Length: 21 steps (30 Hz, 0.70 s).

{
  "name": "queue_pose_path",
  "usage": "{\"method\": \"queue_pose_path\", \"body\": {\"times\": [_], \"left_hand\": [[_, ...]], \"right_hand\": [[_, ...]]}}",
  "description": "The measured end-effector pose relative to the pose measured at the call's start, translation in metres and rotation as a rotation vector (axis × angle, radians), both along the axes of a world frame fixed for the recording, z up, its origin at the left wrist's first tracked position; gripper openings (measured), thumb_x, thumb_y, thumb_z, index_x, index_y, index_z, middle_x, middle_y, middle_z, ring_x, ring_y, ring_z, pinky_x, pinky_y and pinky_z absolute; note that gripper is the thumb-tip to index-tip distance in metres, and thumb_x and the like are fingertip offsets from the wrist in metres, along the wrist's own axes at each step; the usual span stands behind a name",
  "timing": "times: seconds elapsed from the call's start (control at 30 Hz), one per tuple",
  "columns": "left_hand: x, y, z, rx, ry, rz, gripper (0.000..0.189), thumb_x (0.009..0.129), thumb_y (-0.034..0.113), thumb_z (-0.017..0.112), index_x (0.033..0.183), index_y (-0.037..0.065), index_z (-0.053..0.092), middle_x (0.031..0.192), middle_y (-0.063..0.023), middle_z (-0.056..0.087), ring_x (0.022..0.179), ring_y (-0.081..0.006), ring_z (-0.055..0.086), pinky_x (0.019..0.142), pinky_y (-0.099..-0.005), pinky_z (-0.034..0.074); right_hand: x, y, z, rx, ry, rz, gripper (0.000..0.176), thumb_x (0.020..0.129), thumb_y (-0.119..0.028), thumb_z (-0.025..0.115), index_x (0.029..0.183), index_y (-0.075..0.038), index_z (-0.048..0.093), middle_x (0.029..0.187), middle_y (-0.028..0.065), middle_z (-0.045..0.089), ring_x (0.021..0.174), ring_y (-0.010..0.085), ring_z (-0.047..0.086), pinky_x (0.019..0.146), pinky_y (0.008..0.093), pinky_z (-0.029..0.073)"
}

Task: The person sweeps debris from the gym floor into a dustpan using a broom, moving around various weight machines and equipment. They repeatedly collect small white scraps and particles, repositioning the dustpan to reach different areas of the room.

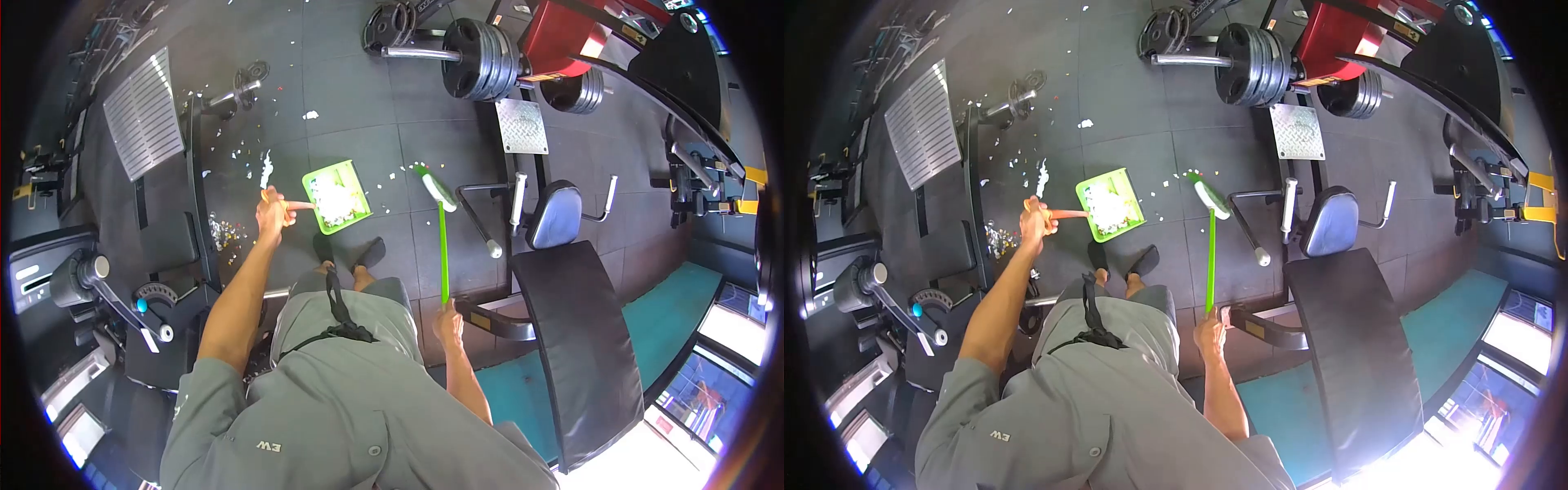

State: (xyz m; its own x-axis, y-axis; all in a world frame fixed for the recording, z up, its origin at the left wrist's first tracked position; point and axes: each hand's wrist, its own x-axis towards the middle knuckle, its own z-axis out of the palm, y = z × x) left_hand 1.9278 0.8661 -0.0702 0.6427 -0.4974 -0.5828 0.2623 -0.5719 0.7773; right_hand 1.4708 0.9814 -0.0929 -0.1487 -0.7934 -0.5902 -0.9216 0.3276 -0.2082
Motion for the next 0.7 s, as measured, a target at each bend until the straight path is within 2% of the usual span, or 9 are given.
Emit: {"method": "queue_pose_path", "body": {"times": [0.07, 0.1, 0.2, 0.27, 0.33, 0.37, 0.43, 0.6, 0.7], "left_hand": [[0.011, -0.006, -0.01, 0.041, -0.029, -0.007, 0.043, 0.095, 0.044, 0.039, 0.093, 0.002, 0.051, 0.068, -0.0104, 0.057, 0.046, -0.0184, 0.059, 0.039, -0.0309, 0.05], [0.015, -0.008, -0.012, 0.056, -0.046, 0.004, 0.043, 0.095, 0.043, 0.038, 0.092, 0.002, 0.052, 0.068, -0.0107, 0.057, 0.046, -0.0191, 0.059, 0.04, -0.0316, 0.051], [0.018, -0.013, -0.008, 0.09, -0.056, -0.012, 0.043, 0.095, 0.043, 0.038, 0.091, 0.002, 0.052, 0.067, -0.0106, 0.057, 0.047, -0.0193, 0.06, 0.04, -0.0323, 0.051], [0.017, -0.014, -0.007, 0.09, -0.058, -0.017, 0.043, 0.095, 0.042, 0.038, 0.091, 0.002, 0.052, 0.066, -0.0105, 0.057, 0.047, -0.0193, 0.06, 0.04, -0.0327, 0.052], [0.016, -0.015, -0.006, 0.083, -0.051, -0.017, 0.043, 0.095, 0.042, 0.038, 0.091, 0.002, 0.052, 0.066, -0.0106, 0.057, 0.047, -0.0193, 0.06, 0.041, -0.0328, 0.052], [0.014, -0.016, -0.005, 0.075, -0.042, -0.015, 0.043, 0.095, 0.042, 0.038, 0.091, 0.001, 0.052, 0.066, -0.0107, 0.057, 0.047, -0.0192, 0.06, 0.041, -0.0327, 0.052], [0.013, -0.018, -0.006, 0.066, -0.032, -0.014, 0.043, 0.095, 0.042, 0.038, 0.092, 0.001, 0.052, 0.066, -0.0109, 0.057, 0.047, -0.0188, 0.06, 0.041, -0.0326, 0.052], [0.013, -0.021, 0.001, 0.058, -0.057, -0.043, 0.045, 0.095, 0.041, 0.034, 0.091, -0.001, 0.05, 0.058, -0.0143, 0.062, 0.049, -0.017, 0.057, 0.045, -0.0296, 0.05], [0.024, -0.021, 0.0, 0.096, -0.062, -0.02, 0.047, 0.094, 0.042, 0.036, 0.092, -0.002, 0.052, 0.061, -0.0141, 0.061, 0.049, -0.0172, 0.058, 0.045, -0.0307, 0.05]], "right_hand": [[-0.014, -0.013, -0.035, -0.028, -0.004, 0.006, 0.043, 0.085, -0.019, 0.049, 0.123, 0.0, 0.047, 0.07, 0.0257, 0.063, 0.063, 0.038, 0.065, 0.058, 0.0452, 0.053], [-0.021, -0.015, -0.054, -0.075, -0.017, -0.008, 0.038, 0.086, -0.018, 0.048, 0.12, 0.0, 0.049, 0.063, 0.0212, 0.062, 0.054, 0.0315, 0.065, 0.05, 0.0404, 0.052], [-0.002, -0.03, -0.064, 0.083, -0.103, -0.182, 0.032, 0.086, -0.018, 0.047, 0.112, 0.0, 0.052, 0.058, 0.015, 0.061, 0.048, 0.0245, 0.062, 0.044, 0.0373, 0.05], [0.013, -0.026, -0.06, 0.173, -0.25, -0.318, 0.019, 0.087, -0.018, 0.049, 0.095, -0.002, 0.054, 0.052, 0.007, 0.055, 0.042, 0.0173, 0.056, 0.036, 0.0322, 0.045], [0.054, -0.045, 0.022, 0.328, -0.353, -0.452, 0.014, 0.087, -0.017, 0.05, 0.089, -0.004, 0.053, 0.051, 0.0041, 0.051, 0.04, 0.0154, 0.053, 0.034, 0.0293, 0.042], [0.043, -0.025, -0.016, 0.328, -0.504, -0.579, 0.011, 0.089, -0.016, 0.05, 0.086, -0.006, 0.053, 0.053, 0.0006, 0.046, 0.038, 0.0124, 0.047, 0.033, 0.0262, 0.038], [0.045, -0.019, -0.007, 0.366, -0.596, -0.59, 0.011, 0.09, -0.017, 0.049, 0.086, -0.007, 0.053, 0.054, -0.001, 0.045, 0.038, 0.0109, 0.045, 0.033, 0.0257, 0.037], [0.048, -0.018, 0.047, 0.424, -0.73, -0.637, 0.012, 0.091, -0.019, 0.05, 0.087, -0.008, 0.053, 0.055, -0.002, 0.045, 0.039, 0.0081, 0.043, 0.034, 0.0245, 0.037], [0.043, -0.02, 0.077, 0.347, -0.651, -0.612, 0.014, 0.092, -0.019, 0.051, 0.092, -0.006, 0.057, 0.052, 0.0, 0.047, 0.04, 0.0098, 0.047, 0.035, 0.0268, 0.04]]}}
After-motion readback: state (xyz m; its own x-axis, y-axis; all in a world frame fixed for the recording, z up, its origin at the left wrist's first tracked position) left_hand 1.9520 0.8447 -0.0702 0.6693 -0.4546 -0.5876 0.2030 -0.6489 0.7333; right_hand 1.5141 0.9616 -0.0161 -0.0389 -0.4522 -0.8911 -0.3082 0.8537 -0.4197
